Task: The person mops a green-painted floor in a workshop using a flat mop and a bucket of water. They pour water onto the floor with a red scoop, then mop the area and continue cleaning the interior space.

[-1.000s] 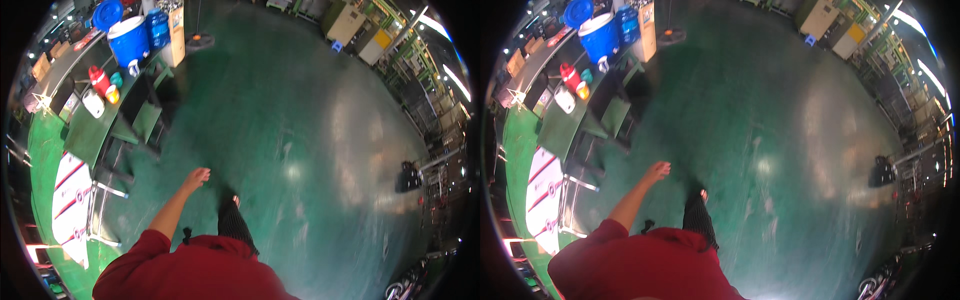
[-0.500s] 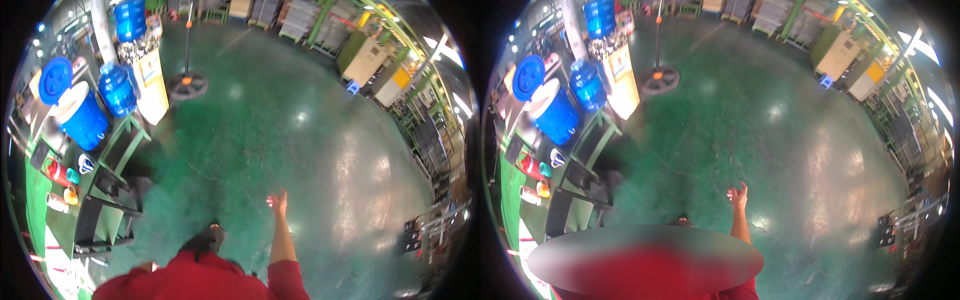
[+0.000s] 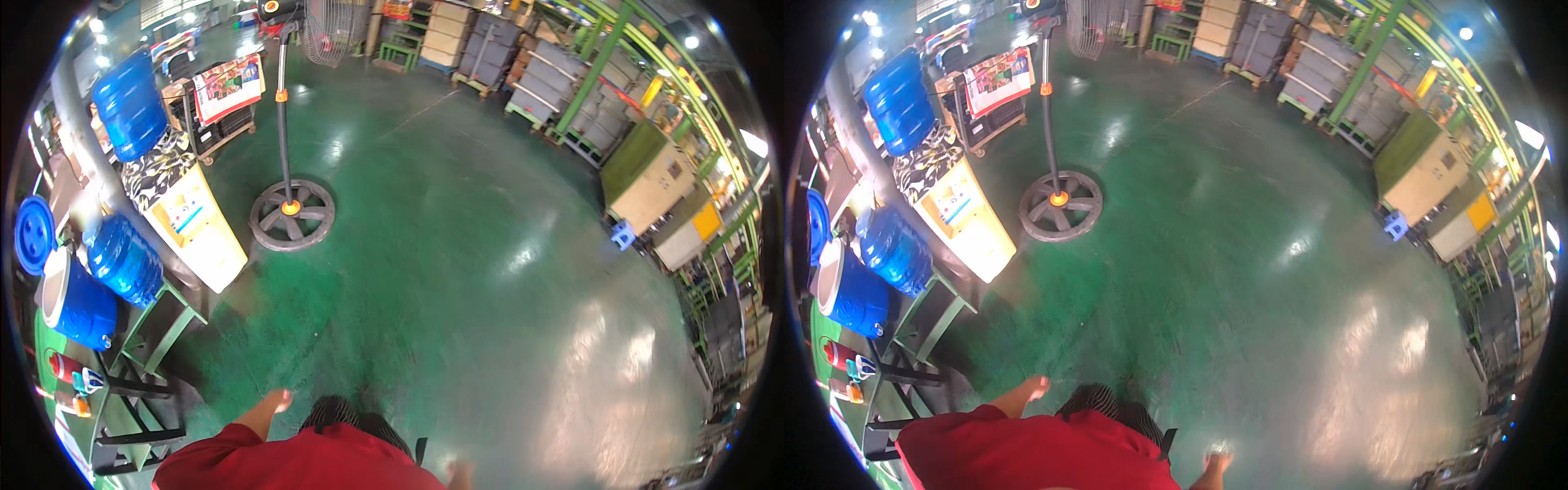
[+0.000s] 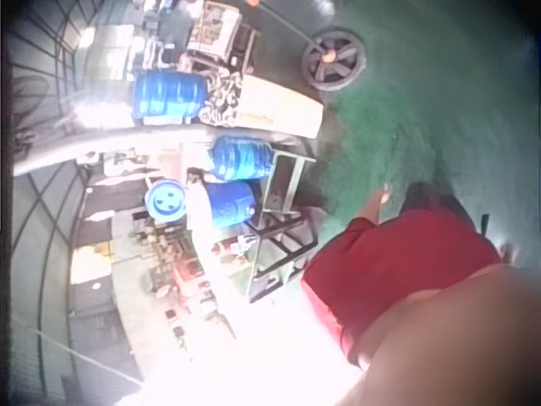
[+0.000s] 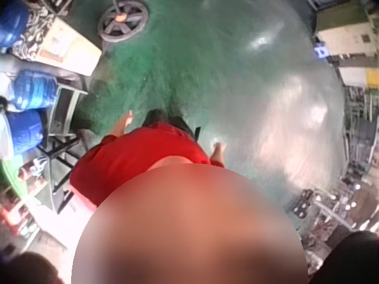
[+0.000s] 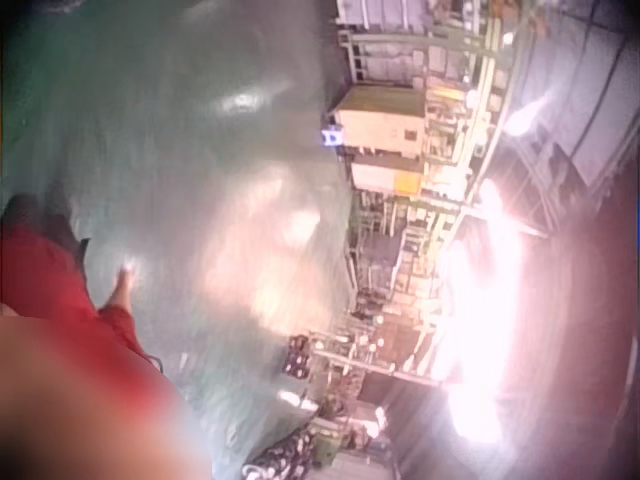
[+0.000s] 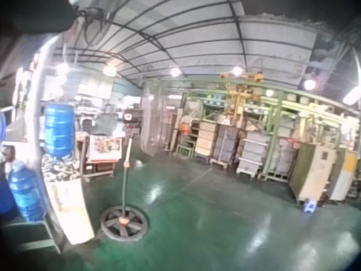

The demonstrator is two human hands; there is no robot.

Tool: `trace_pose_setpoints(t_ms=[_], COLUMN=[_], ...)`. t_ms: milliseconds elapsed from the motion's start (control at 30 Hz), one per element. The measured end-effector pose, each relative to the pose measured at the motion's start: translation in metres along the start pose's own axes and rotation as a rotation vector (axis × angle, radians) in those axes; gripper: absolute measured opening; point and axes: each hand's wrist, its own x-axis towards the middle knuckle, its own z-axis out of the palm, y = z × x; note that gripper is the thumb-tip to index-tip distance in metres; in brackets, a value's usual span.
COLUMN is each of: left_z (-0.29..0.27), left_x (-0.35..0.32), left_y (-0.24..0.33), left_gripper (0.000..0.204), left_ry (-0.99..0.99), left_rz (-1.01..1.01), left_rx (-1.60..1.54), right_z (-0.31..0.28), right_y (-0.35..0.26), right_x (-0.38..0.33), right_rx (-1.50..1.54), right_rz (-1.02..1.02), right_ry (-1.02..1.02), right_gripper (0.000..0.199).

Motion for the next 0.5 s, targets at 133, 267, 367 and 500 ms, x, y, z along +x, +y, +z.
trace_pose_setpoints(t_ms=[133,267,367,500], left_z=[-0.133,-0.208,-0.406,-0.66], left_x=[-0.034,0.126,0.283,0.529], left_y=[0.063,0.117,0.207,0.463], left_gripper=[0.035,0.031,0.023,0.027], left_ry=[-0.376,-0.094,0.343,0.415], left_rz=[0.045,-0.089,0.349,0.44], left_rx=[-0.289,-0.331,-0.172,-0.493], right_z=[0.283,0.533,0.666,0.703], right_y=[-0.293,-0.473,-0.548,-0.5], right_x=[0.015,0.003,0.072,0.228], right_rx=[-0.11,-0.432,-0.163,-0.314], right_rz=[-0.474,-1.174,-0.931,0.141], right_ry=[-0.352,-0.607,-0.771,-0.816], right_gripper=[0.067,0.053,0.041,0.02])
